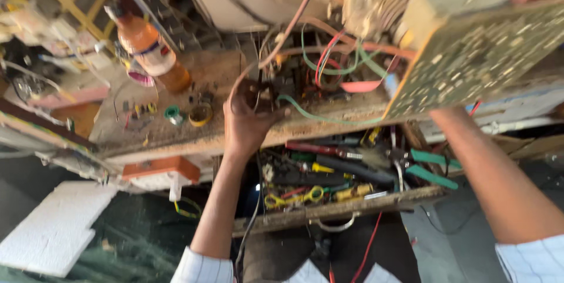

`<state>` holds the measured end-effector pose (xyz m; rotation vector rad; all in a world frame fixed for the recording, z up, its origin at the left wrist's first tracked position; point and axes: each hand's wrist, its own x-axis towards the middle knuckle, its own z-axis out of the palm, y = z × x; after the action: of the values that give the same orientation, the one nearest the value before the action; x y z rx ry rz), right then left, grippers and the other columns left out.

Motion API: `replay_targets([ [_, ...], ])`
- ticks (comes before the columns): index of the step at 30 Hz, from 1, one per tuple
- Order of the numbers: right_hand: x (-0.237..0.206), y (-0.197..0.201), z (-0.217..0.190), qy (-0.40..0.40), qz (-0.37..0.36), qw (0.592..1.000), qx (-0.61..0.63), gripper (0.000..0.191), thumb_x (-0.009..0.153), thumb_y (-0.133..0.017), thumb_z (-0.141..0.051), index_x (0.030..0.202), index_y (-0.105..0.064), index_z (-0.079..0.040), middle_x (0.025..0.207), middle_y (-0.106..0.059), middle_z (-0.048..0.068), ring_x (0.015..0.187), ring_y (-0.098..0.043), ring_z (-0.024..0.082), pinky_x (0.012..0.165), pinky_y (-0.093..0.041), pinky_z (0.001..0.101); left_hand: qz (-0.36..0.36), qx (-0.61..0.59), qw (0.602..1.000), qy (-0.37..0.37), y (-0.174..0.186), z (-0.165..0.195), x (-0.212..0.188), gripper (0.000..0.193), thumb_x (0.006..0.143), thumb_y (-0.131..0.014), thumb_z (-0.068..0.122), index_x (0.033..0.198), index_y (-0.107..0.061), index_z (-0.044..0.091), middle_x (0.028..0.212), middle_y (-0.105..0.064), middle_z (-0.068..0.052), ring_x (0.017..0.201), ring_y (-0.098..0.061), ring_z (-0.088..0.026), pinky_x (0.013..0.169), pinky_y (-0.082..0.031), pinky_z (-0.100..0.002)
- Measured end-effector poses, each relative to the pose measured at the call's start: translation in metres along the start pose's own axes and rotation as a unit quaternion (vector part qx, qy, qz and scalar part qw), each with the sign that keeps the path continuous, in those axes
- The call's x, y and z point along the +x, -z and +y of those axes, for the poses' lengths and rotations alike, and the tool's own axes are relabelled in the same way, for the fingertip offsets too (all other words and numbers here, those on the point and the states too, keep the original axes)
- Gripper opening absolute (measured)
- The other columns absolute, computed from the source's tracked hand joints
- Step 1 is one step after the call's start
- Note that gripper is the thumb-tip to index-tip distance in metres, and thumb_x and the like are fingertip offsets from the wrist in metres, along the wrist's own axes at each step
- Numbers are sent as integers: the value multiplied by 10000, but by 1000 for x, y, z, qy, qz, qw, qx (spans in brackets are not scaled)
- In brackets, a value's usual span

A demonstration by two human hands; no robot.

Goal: The person works at a cluttered electronics repair bench on an opened CRT television, using multimeter test probes on the TV's internal wiring and circuit boards. They handle a circuit board, sort through wires, and later pick up and press buttons on remote controls from a drawer while testing the set.

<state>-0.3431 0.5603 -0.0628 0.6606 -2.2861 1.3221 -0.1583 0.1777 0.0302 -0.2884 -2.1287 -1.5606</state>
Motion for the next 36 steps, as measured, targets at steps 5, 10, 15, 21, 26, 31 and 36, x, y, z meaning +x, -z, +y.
replay_targets([
  [5,-13,5,-4,-15,21,1000,15,271,1051,-637,-196,1242,-607,-5,992,-665,110,850,-656,179,737,-555,339,5,-96,995,-8,-6,-5,-3,639,697,-930,55,1212,-557,-15,1110,-700,-95,986,-694,-109,816,-617,-280],
  [10,-7,6,-12,4,24,1000,10,243,1044,-652,-176,1207,-604,-1,981,-660,115,855,-657,185,759,-560,344,-25,99,994,30,-2,-8,-1,458,692,-964,132,1033,-697,-17,811,-714,-51,704,-624,-103,630,-516,-267],
  [15,-8,7,-41,20,25,999,-6,219,1037,-666,-156,1172,-600,3,971,-654,120,861,-657,190,781,-564,348,-51,42,996,56,-6,-11,1,353,718,-949,111,951,-726,-32,764,-695,-24,662,-589,-78,604,-487,-250],
  [21,-2,8,-72,104,20,988,-112,194,1029,-683,-133,1130,-596,8,958,-648,126,867,-657,197,807,-570,353,-34,-23,998,53,-10,-21,-3,338,708,-892,29,992,-713,-7,894,-742,-20,783,-689,-83,724,-589,-251],
  [26,-2,12,-76,235,82,964,-97,196,782,-816,-33,965,-746,-56,1117,-741,141,1044,-694,278,897,-545,456,-40,12,998,42,-15,-32,-4,242,818,-830,-95,1031,-717,-72,937,-716,-118,829,-634,-159,749,-535,-324],
  [31,-6,21,-76,127,38,985,-109,209,803,-806,-56,1002,-766,-7,1010,-718,165,889,-688,312,763,-535,448,-70,-101,989,80,-2,-48,-6,391,775,-733,-113,1148,-645,-37,1105,-734,-88,1017,-720,-151,912,-604,-305],
  [36,-2,22,-80,-4,1,996,-90,204,949,-790,-216,929,-772,-14,841,-722,157,732,-679,271,697,-507,436,-29,-124,983,132,19,-80,-3,370,928,-629,-43,1296,-604,-26,1147,-689,-101,991,-649,-186,827,-536,-332],
])
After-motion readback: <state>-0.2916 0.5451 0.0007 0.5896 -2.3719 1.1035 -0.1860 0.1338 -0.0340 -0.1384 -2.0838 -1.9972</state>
